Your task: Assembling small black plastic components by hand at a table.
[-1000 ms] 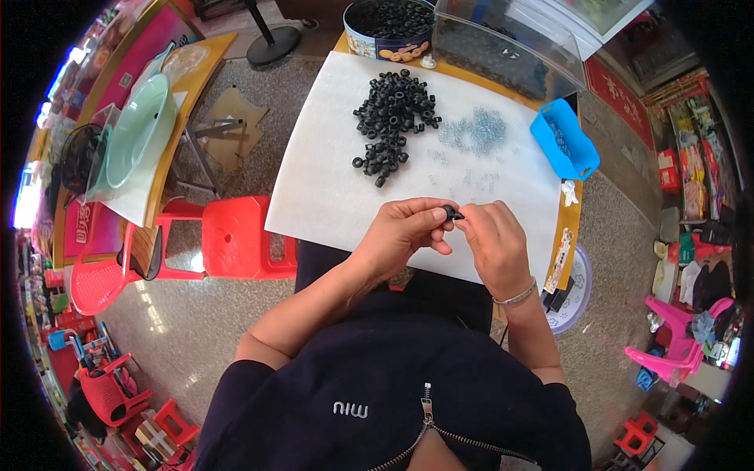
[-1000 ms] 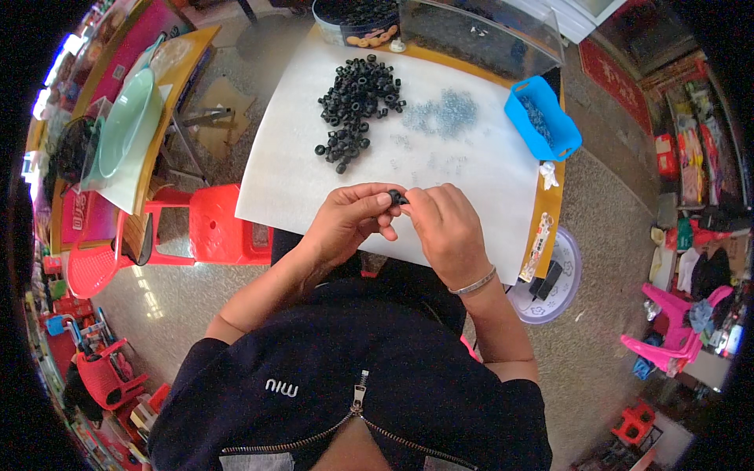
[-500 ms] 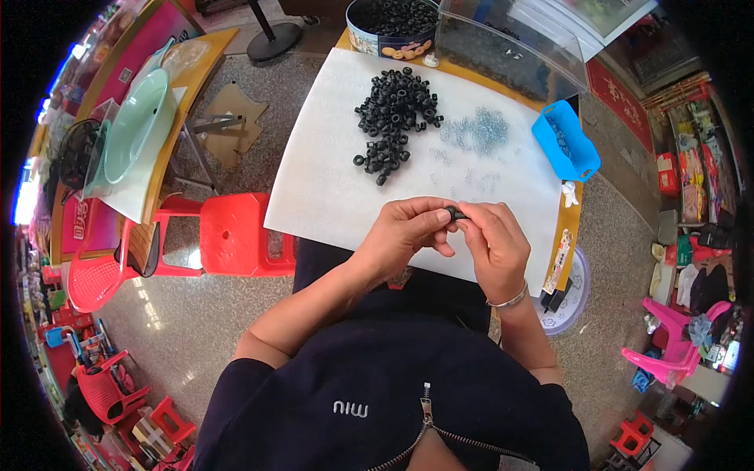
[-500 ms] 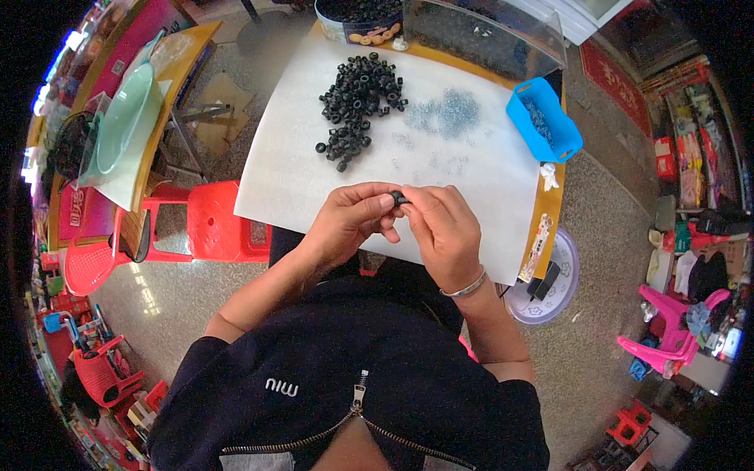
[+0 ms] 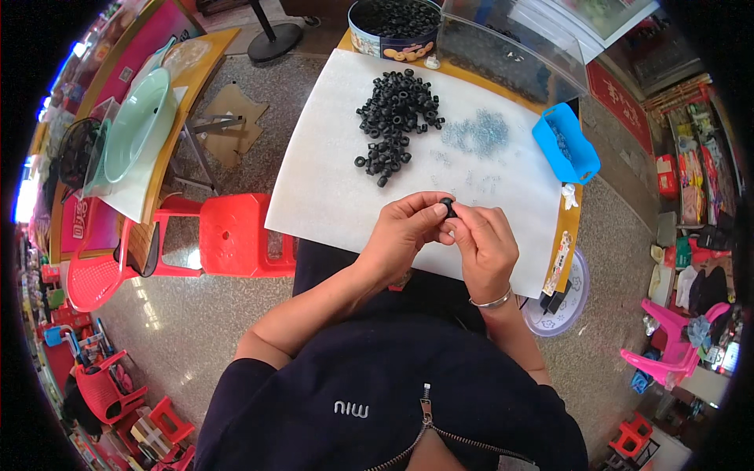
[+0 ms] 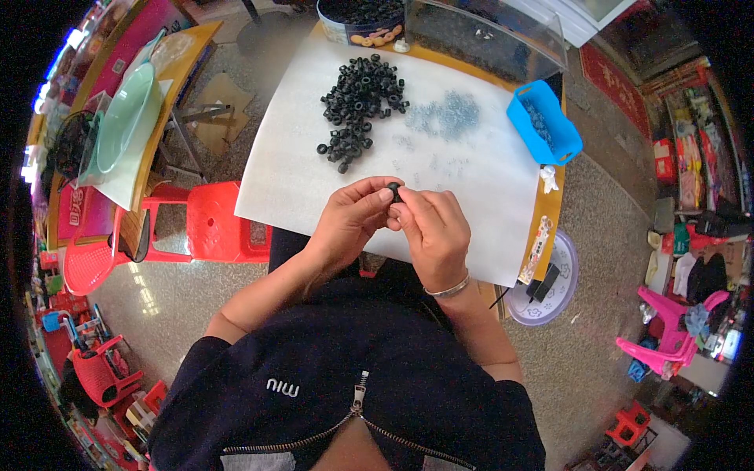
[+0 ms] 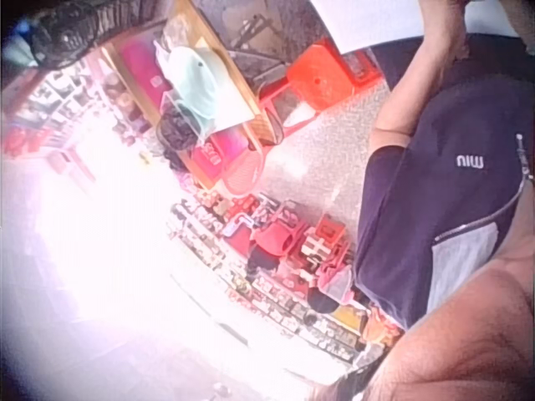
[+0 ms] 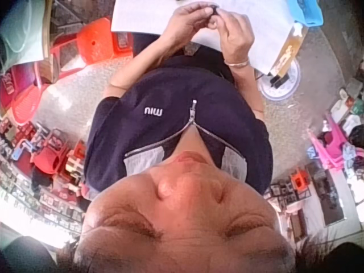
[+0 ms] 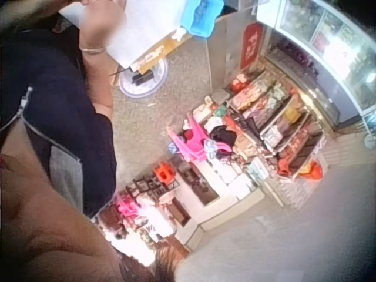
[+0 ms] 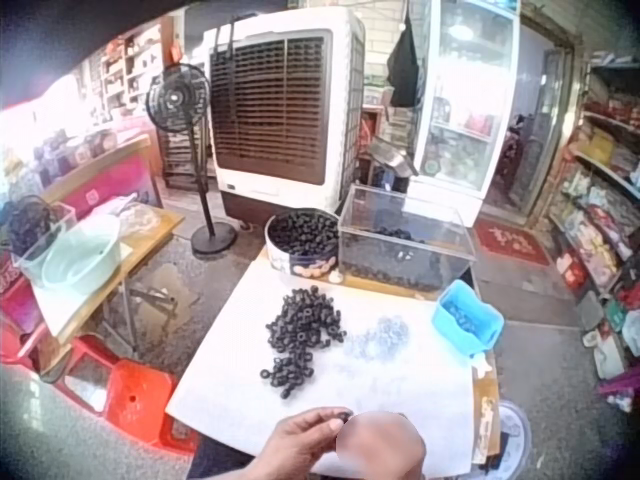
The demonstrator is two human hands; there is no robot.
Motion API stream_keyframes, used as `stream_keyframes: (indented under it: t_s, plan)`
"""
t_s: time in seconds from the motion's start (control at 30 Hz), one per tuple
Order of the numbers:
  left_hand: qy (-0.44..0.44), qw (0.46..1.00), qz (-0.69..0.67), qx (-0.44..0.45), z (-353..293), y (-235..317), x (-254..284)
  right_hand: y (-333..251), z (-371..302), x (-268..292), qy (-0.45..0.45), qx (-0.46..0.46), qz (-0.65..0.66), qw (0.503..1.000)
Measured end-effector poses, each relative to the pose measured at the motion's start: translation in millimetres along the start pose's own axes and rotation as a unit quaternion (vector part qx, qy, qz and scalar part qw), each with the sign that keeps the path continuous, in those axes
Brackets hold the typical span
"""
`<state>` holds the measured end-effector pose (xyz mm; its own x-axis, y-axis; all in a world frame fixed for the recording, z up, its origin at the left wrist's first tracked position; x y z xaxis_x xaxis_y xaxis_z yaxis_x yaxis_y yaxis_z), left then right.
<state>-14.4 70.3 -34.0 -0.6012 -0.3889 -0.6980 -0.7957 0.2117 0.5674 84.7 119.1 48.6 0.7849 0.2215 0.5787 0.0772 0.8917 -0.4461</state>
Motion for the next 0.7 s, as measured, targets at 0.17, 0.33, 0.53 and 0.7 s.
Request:
stream_keyframes:
  t_s: [0.17, 0.33, 0.53, 0.7]
  plan:
    - [0.002, 1.000, 0.006, 0.004, 0.3, -1.3, 2.2, 9.6, -5.6, -2.9, 0.009, -0.101, 0.085, 0.991]
    - [-0.012, 0.999, -0.030, 0.026, 1.1, -3.2, 1.8, 10.4, -6.7, -2.2, 0.004, -0.101, 0.099, 0.990]
    - [-0.066, 0.993, -0.085, 0.053, 1.8, -5.3, -1.7, 24.6, -12.7, 1.2, 0.066, -0.157, 0.195, 0.966]
    - [-0.059, 0.996, -0.045, 0.052, -0.1, -7.1, -3.3, 32.2, -17.9, -3.7, 0.064, -0.188, 0.238, 0.951]
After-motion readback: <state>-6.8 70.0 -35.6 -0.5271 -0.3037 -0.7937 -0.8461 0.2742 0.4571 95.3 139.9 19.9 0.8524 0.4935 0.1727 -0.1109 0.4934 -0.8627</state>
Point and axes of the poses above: each hand's wrist, its own z-axis towards the middle knuckle, its own x-axis out of the back of the hand, y = z × x, the point moved 7 cm from there along z, towards the middle knuckle, and after that the axes turned 11 degrees about x, right-handed, at the moved point
